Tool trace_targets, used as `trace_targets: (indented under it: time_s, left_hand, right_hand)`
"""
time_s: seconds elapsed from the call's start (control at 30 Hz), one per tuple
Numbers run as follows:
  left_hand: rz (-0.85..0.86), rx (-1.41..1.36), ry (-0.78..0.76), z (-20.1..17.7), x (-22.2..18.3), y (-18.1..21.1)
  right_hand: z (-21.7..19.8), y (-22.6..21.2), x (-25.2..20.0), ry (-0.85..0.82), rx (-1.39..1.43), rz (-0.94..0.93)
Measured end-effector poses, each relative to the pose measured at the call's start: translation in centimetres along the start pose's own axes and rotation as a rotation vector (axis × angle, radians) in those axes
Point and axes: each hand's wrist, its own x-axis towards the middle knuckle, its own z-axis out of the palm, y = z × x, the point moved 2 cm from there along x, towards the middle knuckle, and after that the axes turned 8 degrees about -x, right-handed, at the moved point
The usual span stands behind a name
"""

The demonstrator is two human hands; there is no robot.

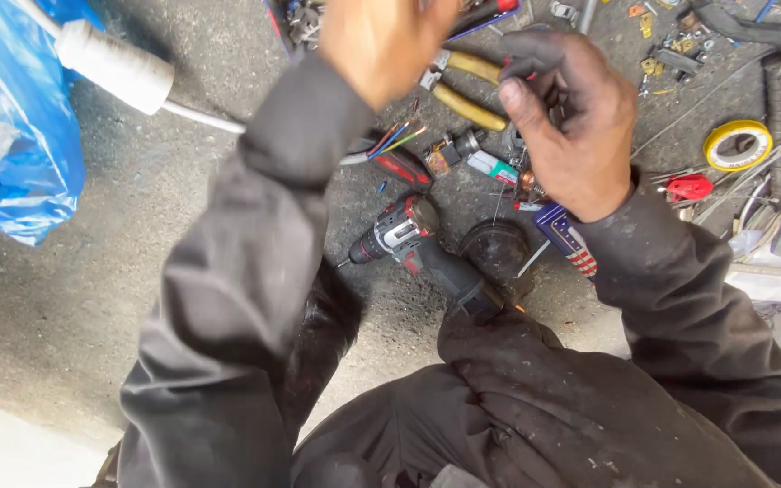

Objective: Wiring and assembling an industrial electrical plug onto a heavy-duty cable.

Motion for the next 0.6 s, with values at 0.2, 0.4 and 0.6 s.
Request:
trace_targets:
  time_s: [0.2, 0.4, 0.6]
  left_hand:
    - [-0.236, -0.396, -0.161, -7.6, -6.1, 12.1]
    - [-0.266, -0.354, -0.358, -5.0, -12.3, 13.8]
    - [-0.314, -0.254, -0.077, -6.7, -12.5, 9.6]
  right_hand:
    - [2.5, -0.5, -3.4, -0.049, 0.159, -0.004]
    - [4.1, 0.7, -8.0, -0.309, 0.03, 0.145]
    - [3.9, 2.6, -9.1, -0.397, 0.263, 0.396]
